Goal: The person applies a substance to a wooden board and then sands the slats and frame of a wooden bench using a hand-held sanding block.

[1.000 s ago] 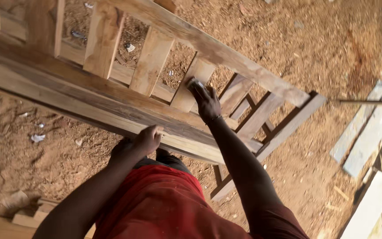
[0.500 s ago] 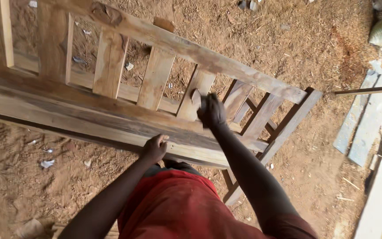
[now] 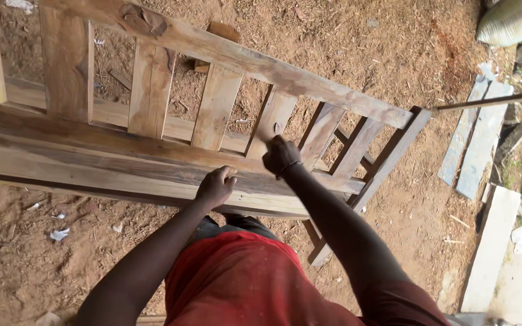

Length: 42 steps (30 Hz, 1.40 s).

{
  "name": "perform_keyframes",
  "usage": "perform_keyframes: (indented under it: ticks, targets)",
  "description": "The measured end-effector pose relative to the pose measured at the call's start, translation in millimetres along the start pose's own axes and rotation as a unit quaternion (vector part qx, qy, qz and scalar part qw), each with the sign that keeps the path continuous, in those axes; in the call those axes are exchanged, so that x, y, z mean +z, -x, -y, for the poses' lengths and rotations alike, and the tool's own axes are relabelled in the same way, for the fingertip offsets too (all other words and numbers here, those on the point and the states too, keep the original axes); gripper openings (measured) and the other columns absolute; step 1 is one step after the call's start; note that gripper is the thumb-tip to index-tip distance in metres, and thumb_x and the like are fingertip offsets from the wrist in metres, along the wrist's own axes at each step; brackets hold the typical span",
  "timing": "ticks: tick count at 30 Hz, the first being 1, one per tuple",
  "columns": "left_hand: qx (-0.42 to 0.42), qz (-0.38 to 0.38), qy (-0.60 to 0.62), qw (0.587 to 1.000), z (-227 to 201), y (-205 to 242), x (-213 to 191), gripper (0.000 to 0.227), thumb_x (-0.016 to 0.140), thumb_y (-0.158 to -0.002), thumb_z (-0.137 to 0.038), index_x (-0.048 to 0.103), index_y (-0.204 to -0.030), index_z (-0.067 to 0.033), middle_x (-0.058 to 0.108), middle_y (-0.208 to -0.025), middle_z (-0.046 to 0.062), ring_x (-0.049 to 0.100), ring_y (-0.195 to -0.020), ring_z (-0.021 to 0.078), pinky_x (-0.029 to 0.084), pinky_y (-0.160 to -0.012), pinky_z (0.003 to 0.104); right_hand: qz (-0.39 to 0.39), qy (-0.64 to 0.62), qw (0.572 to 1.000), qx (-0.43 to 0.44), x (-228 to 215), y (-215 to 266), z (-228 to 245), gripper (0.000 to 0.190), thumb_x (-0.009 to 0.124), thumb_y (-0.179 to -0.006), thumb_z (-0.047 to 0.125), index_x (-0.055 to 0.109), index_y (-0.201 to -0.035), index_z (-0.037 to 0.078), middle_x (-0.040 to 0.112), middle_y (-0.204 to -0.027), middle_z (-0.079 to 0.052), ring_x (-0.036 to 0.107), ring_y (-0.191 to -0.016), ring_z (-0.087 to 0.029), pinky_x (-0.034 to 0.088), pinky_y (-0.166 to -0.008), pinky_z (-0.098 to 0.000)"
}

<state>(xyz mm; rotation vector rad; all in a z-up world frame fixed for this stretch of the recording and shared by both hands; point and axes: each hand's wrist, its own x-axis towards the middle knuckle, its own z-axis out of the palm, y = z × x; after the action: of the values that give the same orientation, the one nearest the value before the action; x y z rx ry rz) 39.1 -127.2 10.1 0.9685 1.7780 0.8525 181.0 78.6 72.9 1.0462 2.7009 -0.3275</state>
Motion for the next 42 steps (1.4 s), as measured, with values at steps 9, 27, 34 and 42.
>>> perform_keyframes:
  ticks: [9,27,34,42]
  targets:
    - [0.002,0.012,0.013,1.0,20,0,7,0.036,0.063,-0.095,-0.026,0.066,-0.125,-0.0061,0.071,-0.122,0.015,0.07,-0.108,0.0302,0.054,-0.094,0.041,0.079,-0.061,0.989,0.113,-36,-21,7,0.021,0.058,-0.09,0.022,0.074,-0.099,0.011,0.071,-0.116,-0.015,0.073,-0.091,-0.034,0.061,-0.085,-0.0435]
    - [-0.166,-0.017,0.13,0.977,-26,16,56,0.038,0.059,-0.097,-0.027,0.065,-0.129,-0.0082,0.073,-0.121,0.014,0.073,-0.103,0.025,0.057,-0.09,0.037,-0.022,0.003,0.997,-0.072,54,39,-48,0.077,0.074,-0.083,0.026,0.039,-0.15,0.013,0.047,-0.15,-0.012,0.059,-0.105,-0.037,0.059,-0.077,-0.0459]
    - [-0.111,-0.015,0.139,0.984,-18,10,48,0.038,0.06,-0.097,-0.026,0.064,-0.128,-0.0044,0.073,-0.119,0.014,0.073,-0.103,0.0227,0.058,-0.089,0.037,-0.142,-0.063,0.988,-0.017,-3,19,-38,0.043,0.062,-0.084,0.015,0.063,-0.128,0.017,0.064,-0.123,-0.013,0.07,-0.087,-0.037,0.059,-0.074,-0.0508]
    - [-0.054,-0.018,0.102,0.993,23,1,36,0.037,0.062,-0.096,-0.026,0.065,-0.124,-0.0027,0.072,-0.12,0.015,0.071,-0.107,0.026,0.055,-0.093,0.037,-0.057,-0.08,0.993,0.064,-31,-9,-2,0.031,0.062,-0.081,0.02,0.075,-0.11,0.017,0.069,-0.124,-0.008,0.071,-0.1,-0.036,0.058,-0.088,-0.0455]
